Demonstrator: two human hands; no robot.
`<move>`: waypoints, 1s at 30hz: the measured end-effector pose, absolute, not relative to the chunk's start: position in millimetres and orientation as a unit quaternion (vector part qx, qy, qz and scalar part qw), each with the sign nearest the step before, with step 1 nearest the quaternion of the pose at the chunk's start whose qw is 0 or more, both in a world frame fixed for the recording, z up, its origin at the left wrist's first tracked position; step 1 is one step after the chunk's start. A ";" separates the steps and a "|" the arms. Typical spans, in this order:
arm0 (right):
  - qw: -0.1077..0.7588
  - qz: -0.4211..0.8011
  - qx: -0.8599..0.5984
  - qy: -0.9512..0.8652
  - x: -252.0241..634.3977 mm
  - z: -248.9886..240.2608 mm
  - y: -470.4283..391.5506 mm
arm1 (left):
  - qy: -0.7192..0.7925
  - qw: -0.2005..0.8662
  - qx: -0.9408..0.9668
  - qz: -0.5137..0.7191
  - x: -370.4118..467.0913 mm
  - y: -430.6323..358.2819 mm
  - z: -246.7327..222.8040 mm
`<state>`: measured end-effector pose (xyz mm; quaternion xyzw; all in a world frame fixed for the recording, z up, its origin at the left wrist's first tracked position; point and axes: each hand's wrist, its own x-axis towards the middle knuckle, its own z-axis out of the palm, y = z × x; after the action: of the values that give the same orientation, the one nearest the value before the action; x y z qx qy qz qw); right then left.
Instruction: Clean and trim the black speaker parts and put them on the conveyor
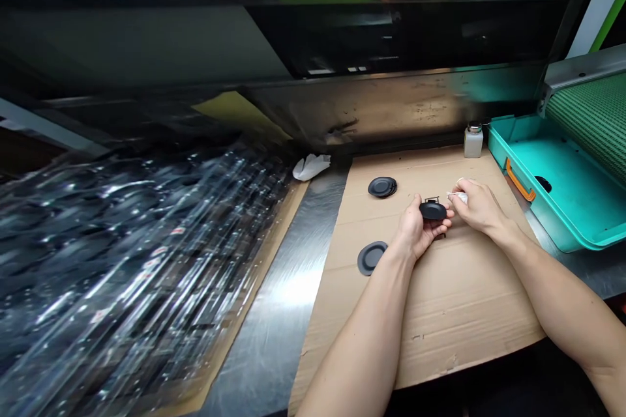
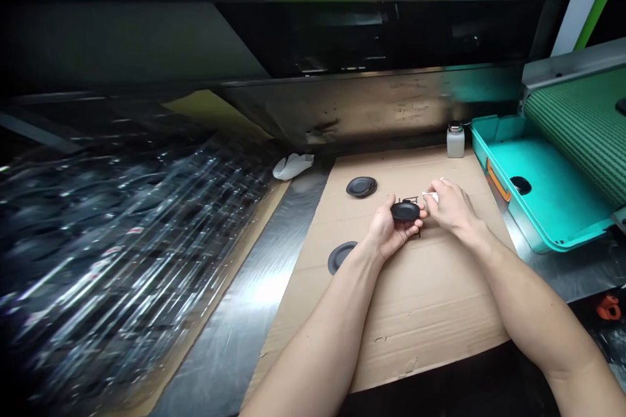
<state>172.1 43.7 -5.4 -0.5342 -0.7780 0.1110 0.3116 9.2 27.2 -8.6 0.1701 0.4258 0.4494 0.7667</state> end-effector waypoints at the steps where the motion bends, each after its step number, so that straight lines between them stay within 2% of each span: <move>1: 0.321 0.115 -0.534 -0.774 172.9 -3.4 43.2 | 0.410 0.777 0.142 0.456 5.9 28.8 -8.1; 9: 0.297 0.188 -0.523 -0.777 174.1 5.5 37.5 | 0.302 0.772 0.001 0.559 -9.9 34.8 -7.1; 15: 0.414 0.167 -0.522 -0.727 169.3 1.1 40.1 | 0.316 0.743 0.104 0.580 0.3 31.4 -10.4; 18: 0.436 0.148 -0.509 -0.727 160.5 -4.9 36.8 | 0.297 0.747 0.143 0.578 13.6 28.5 -14.2; 20: 0.417 0.125 -0.512 -0.740 153.0 -10.7 33.4 | 0.287 0.753 0.141 0.576 20.5 26.9 -16.3; 23: 0.345 0.092 -0.534 -0.766 142.9 -18.0 26.4 | 0.288 0.753 0.135 0.575 22.6 26.0 -17.5; 27: 0.239 0.087 -0.467 -0.847 136.8 -20.5 19.0 | 0.319 0.738 0.122 0.582 14.4 27.3 -17.4; 30: 0.222 0.066 -0.475 -0.849 136.9 -19.1 21.7 | 0.310 0.746 0.121 0.577 13.6 28.1 -18.7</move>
<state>136.9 21.7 -19.1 -0.4746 -0.8493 0.0664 0.2217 13.6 28.1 -18.7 0.1214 0.3097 0.5770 0.7460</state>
